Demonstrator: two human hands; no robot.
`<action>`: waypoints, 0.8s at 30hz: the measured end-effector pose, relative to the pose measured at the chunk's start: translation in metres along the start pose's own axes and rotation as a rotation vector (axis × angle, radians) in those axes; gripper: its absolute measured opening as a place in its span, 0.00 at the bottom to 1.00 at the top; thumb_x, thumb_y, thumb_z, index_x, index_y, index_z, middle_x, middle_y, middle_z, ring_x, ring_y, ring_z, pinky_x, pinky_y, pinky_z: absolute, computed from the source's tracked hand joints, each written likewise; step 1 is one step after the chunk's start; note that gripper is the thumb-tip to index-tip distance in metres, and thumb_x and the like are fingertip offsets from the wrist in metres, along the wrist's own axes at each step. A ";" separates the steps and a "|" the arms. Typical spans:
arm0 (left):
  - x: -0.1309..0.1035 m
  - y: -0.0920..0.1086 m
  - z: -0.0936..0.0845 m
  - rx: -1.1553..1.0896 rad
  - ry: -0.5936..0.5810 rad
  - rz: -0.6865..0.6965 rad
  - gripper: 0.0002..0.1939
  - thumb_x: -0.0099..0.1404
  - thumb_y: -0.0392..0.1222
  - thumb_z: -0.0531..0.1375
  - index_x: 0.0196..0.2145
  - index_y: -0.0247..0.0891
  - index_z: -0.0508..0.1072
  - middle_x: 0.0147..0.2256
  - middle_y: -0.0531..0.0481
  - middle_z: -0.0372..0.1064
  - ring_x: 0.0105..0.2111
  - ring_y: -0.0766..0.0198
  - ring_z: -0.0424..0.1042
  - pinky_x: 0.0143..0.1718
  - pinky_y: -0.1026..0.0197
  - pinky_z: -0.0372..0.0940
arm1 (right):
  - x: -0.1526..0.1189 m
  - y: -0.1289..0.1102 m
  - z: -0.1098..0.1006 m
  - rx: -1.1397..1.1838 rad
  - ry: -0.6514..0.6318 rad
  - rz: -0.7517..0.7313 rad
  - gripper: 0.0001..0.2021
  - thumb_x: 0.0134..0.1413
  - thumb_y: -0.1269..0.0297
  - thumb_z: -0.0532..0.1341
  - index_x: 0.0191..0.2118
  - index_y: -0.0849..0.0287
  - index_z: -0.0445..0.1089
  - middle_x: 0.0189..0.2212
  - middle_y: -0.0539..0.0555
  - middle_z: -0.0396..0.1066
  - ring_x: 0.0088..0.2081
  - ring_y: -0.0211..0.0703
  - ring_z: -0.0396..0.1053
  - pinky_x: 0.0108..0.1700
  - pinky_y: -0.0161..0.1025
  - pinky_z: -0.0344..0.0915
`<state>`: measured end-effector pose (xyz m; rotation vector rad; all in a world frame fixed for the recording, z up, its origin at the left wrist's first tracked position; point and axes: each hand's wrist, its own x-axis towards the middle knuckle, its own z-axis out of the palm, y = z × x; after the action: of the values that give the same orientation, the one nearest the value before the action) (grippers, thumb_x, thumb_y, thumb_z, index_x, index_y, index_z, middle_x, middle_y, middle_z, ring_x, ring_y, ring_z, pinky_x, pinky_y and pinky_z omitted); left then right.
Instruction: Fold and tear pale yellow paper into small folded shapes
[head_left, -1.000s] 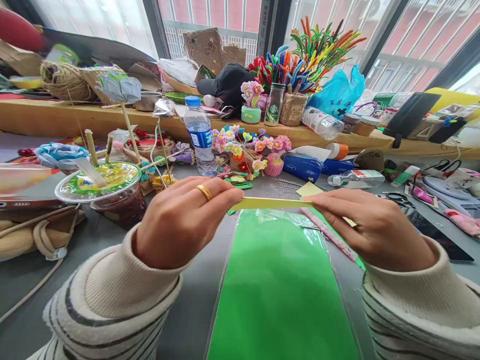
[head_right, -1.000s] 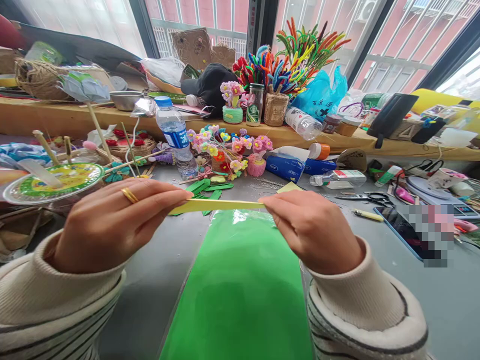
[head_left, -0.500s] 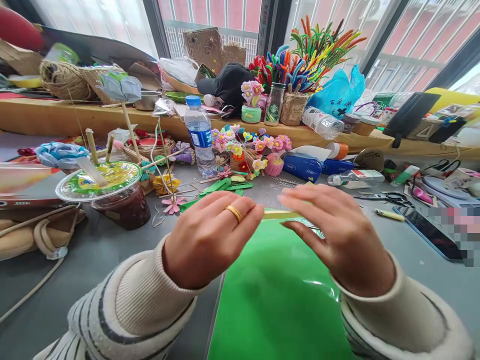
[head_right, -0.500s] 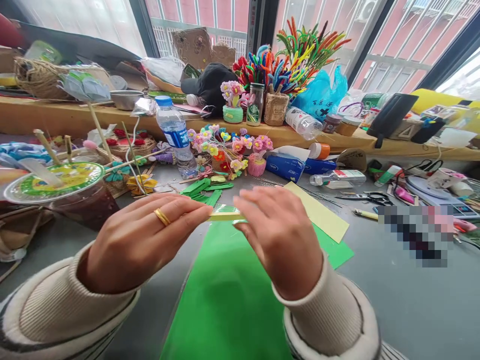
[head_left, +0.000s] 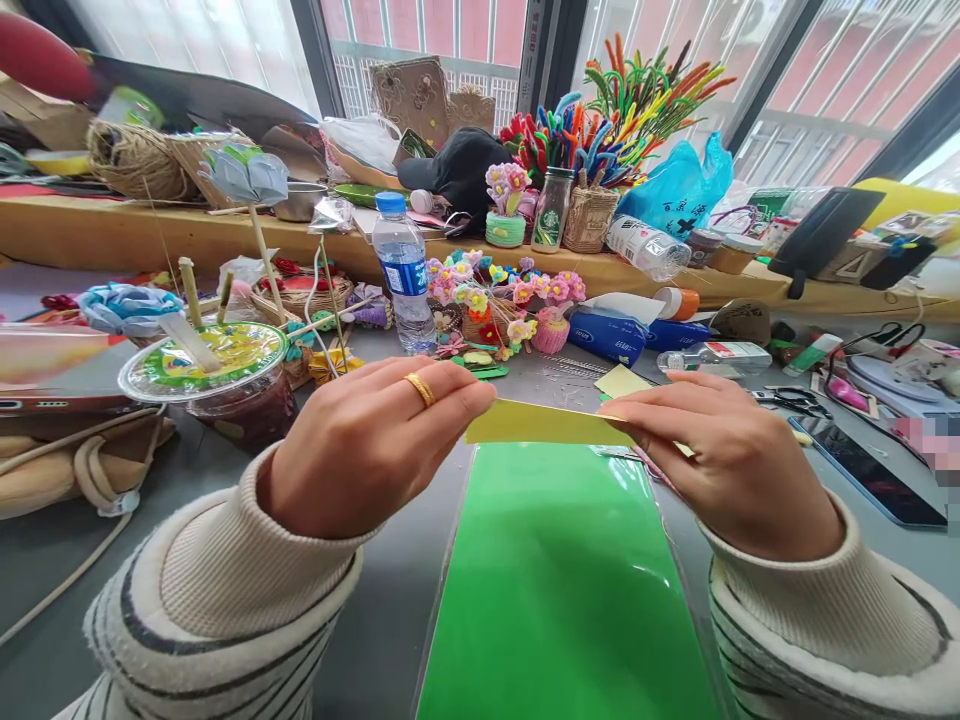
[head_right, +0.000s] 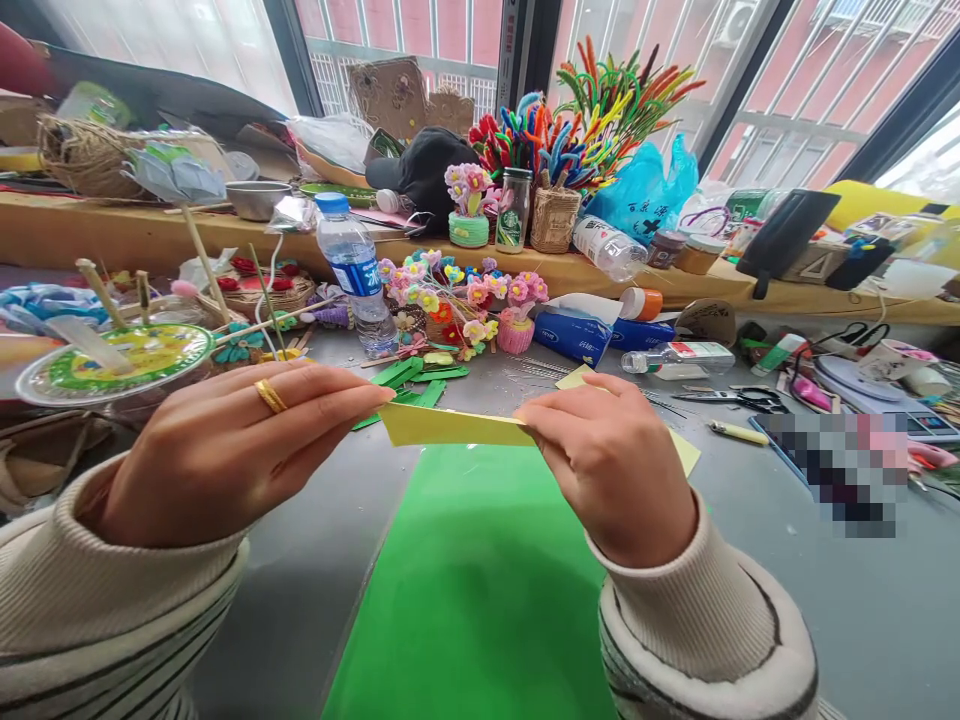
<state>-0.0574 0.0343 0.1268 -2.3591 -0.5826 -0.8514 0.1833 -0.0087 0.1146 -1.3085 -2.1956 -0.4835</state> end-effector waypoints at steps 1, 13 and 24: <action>-0.001 -0.002 0.000 0.008 0.005 -0.007 0.08 0.56 0.33 0.54 0.33 0.39 0.70 0.29 0.52 0.71 0.28 0.67 0.69 0.32 0.65 0.65 | 0.000 0.002 0.000 -0.010 0.004 -0.004 0.09 0.49 0.68 0.53 0.29 0.56 0.71 0.28 0.51 0.73 0.29 0.40 0.69 0.40 0.43 0.60; 0.004 0.000 0.032 -0.929 -0.079 -0.758 0.11 0.55 0.43 0.55 0.32 0.33 0.71 0.31 0.46 0.72 0.30 0.64 0.70 0.31 0.64 0.66 | 0.005 0.011 0.014 1.038 0.121 0.899 0.07 0.39 0.60 0.62 0.28 0.54 0.72 0.27 0.49 0.73 0.31 0.44 0.70 0.31 0.40 0.68; 0.007 0.011 0.043 -1.557 -0.285 -1.064 0.06 0.51 0.37 0.59 0.27 0.32 0.73 0.26 0.49 0.72 0.26 0.66 0.70 0.29 0.65 0.68 | 0.004 0.006 0.040 1.389 -0.020 0.871 0.10 0.41 0.60 0.60 0.32 0.57 0.71 0.32 0.51 0.73 0.35 0.42 0.69 0.38 0.37 0.66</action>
<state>-0.0272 0.0546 0.1002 -3.4881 -1.9143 -1.9132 0.1769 0.0194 0.0852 -1.1463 -1.1392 1.1609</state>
